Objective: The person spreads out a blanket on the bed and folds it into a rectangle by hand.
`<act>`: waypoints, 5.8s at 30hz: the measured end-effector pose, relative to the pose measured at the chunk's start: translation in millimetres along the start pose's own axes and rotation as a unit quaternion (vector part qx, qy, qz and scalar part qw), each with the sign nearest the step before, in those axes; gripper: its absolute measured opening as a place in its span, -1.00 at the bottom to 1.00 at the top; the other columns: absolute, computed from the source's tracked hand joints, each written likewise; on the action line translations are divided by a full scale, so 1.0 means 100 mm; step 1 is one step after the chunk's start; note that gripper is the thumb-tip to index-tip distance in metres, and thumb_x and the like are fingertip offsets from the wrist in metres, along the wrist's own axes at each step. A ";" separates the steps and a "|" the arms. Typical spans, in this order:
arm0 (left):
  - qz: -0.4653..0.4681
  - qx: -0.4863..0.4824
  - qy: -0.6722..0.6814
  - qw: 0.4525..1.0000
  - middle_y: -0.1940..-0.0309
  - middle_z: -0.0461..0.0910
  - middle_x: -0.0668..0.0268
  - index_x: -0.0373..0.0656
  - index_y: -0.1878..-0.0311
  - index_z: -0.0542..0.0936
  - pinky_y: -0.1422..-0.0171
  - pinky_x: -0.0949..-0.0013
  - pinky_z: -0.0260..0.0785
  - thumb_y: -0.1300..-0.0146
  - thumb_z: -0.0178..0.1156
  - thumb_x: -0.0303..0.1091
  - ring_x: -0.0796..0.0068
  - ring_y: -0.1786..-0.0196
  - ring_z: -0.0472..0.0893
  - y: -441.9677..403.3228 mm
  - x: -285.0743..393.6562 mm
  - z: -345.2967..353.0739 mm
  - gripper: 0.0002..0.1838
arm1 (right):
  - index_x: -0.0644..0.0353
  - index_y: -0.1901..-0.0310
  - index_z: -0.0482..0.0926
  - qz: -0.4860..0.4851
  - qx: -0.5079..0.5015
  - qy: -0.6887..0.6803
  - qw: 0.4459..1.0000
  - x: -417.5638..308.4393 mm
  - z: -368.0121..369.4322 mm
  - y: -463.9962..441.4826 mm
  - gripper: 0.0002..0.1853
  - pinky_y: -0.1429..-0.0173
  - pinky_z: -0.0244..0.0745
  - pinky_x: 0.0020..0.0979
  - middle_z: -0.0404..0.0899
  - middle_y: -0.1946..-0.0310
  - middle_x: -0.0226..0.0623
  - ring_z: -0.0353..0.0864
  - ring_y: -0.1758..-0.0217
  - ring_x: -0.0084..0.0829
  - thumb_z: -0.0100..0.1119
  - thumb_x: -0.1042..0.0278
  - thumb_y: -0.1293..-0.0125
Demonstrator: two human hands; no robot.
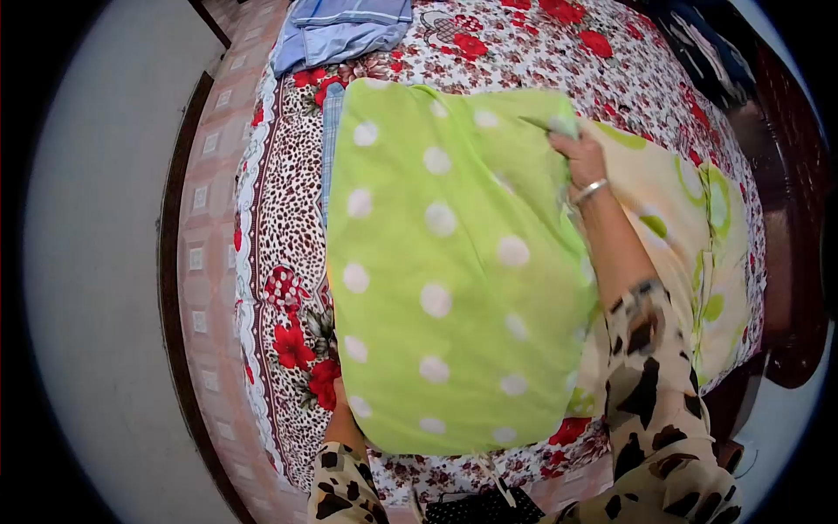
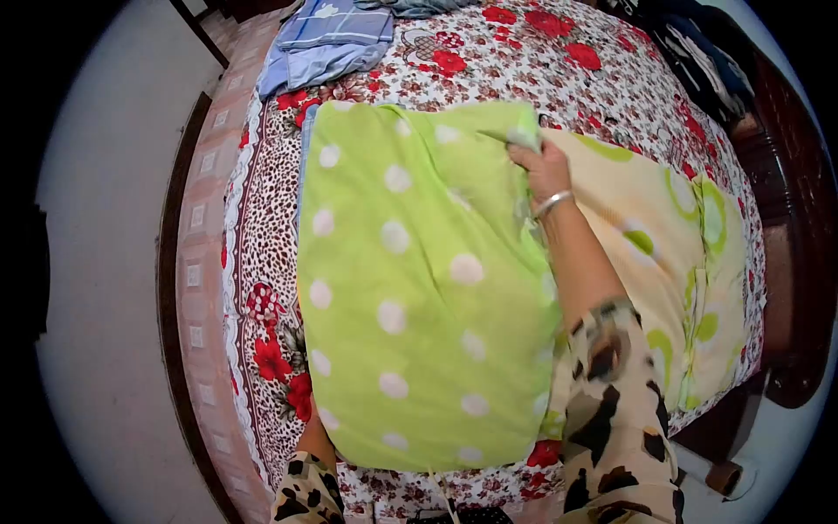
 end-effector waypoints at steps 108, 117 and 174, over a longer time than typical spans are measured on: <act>0.338 -0.275 -0.611 0.661 0.24 0.45 -0.10 -0.28 -0.17 0.08 0.08 0.15 0.29 0.27 0.16 -0.37 0.00 0.18 0.46 2.74 -1.87 6.24 -0.18 | 0.03 -0.13 0.16 0.319 -0.017 -0.505 0.802 0.70 -4.10 3.48 -0.41 -0.11 0.23 -0.24 0.30 -0.03 -0.24 0.31 -0.07 -0.29 -0.18 -0.16 -0.14; 0.234 -0.431 -0.598 0.634 0.29 0.45 0.03 -0.18 -0.16 0.18 0.12 0.28 0.33 0.14 0.14 -0.36 0.08 0.25 0.46 3.02 -1.93 6.29 -0.31 | 0.12 -0.07 0.26 0.306 0.019 -0.513 0.802 0.39 -4.57 3.24 -0.50 -0.11 0.24 -0.28 0.36 0.04 -0.24 0.36 -0.01 -0.31 -0.02 0.13 -0.08; 0.288 -0.323 -0.676 0.596 0.38 0.52 0.05 -0.25 0.26 0.51 0.15 0.33 0.34 0.02 0.10 -0.19 0.21 0.27 0.52 3.31 -2.74 6.31 -0.67 | 0.27 0.12 0.34 0.102 0.248 0.489 0.830 -0.57 -8.93 2.75 -0.51 0.24 0.37 -0.41 0.46 0.37 -0.18 0.45 0.35 -0.35 0.22 0.33 0.13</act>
Point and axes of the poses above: each hand's wrist, its own y-axis away from the middle knuckle, its own z-axis out of the palm, x = y × z, the point moved 4 cm from there along -y, towards the middle knuckle
